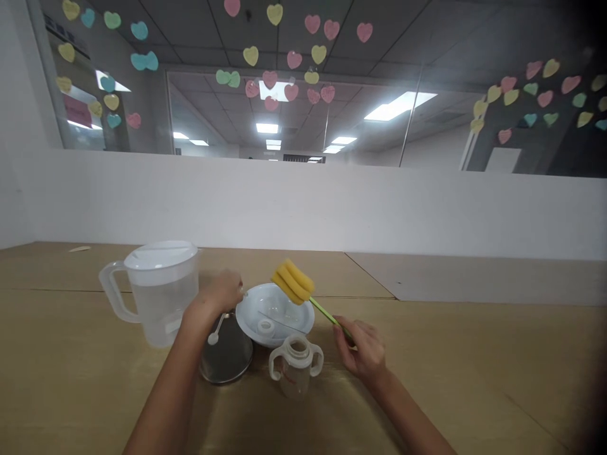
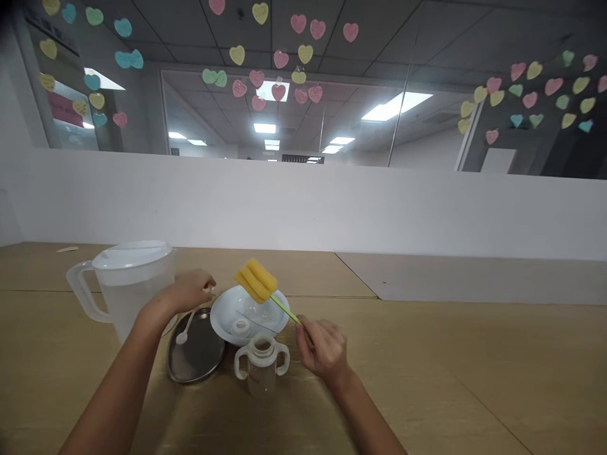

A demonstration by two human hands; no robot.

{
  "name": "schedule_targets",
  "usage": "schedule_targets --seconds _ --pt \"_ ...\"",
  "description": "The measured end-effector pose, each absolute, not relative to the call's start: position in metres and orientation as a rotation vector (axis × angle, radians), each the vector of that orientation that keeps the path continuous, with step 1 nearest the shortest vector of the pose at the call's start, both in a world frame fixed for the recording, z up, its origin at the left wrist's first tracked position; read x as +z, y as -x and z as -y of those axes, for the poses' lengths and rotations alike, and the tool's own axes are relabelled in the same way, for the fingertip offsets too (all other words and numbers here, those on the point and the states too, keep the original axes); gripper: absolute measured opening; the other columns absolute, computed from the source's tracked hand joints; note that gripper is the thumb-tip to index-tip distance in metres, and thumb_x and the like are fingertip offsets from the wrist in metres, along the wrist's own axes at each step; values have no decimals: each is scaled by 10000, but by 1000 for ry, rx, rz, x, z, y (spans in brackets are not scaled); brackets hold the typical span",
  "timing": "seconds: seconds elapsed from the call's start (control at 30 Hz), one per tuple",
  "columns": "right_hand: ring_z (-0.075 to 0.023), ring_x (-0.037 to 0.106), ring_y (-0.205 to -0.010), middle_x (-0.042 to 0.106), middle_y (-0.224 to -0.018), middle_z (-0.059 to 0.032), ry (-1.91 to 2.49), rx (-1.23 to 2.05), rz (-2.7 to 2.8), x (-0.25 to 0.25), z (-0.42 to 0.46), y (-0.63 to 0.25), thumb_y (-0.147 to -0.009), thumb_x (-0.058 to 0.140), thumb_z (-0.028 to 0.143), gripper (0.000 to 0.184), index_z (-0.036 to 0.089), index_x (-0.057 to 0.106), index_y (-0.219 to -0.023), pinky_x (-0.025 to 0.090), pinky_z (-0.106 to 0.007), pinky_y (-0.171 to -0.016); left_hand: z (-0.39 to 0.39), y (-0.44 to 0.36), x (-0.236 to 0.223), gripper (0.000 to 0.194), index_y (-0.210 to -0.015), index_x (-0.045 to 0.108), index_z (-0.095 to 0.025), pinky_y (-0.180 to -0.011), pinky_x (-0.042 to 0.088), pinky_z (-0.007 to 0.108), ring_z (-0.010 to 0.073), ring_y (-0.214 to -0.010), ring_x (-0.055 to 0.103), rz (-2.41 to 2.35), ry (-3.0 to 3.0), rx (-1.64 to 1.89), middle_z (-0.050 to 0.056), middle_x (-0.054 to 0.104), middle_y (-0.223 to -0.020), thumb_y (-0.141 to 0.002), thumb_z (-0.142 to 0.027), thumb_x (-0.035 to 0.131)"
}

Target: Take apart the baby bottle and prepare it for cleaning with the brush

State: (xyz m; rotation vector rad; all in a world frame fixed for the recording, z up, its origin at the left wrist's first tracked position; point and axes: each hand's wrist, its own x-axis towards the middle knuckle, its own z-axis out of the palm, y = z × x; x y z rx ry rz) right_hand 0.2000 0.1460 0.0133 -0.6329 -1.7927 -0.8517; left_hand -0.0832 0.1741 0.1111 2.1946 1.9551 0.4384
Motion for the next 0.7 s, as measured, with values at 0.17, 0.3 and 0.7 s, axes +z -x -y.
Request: schedule_targets --seconds 0.17,0.3,0.7 --pt "-55 471 -440 564 -571 4 628 -843 1809 13 -146 -199 -819 499 95 141 129 557 -943 350 -204 -462 -186 78 93 125 -689 582 -120 -558 471 249 183 -565 618 -1886 -1971 145 60 621 -596 -624 -59 494" --pt "-54 453 -435 549 -557 5 624 -843 1819 13 -144 -198 -829 499 99 127 119 558 -939 341 -208 -458 -194 74 83 147 -751 566 -114 -551 492 275 202 -550 625 -1889 -1870 128 40 591 -521 -634 -50 505" --pt "-54 444 -444 560 -570 -3 604 -845 1848 13 -144 -195 -820 508 81 129 111 556 -935 335 -201 -473 -196 91 82 650 -1258 441 -93 -613 516 308 251 -655 664 -2018 -1750 107 109 659 -628 -619 18 499"
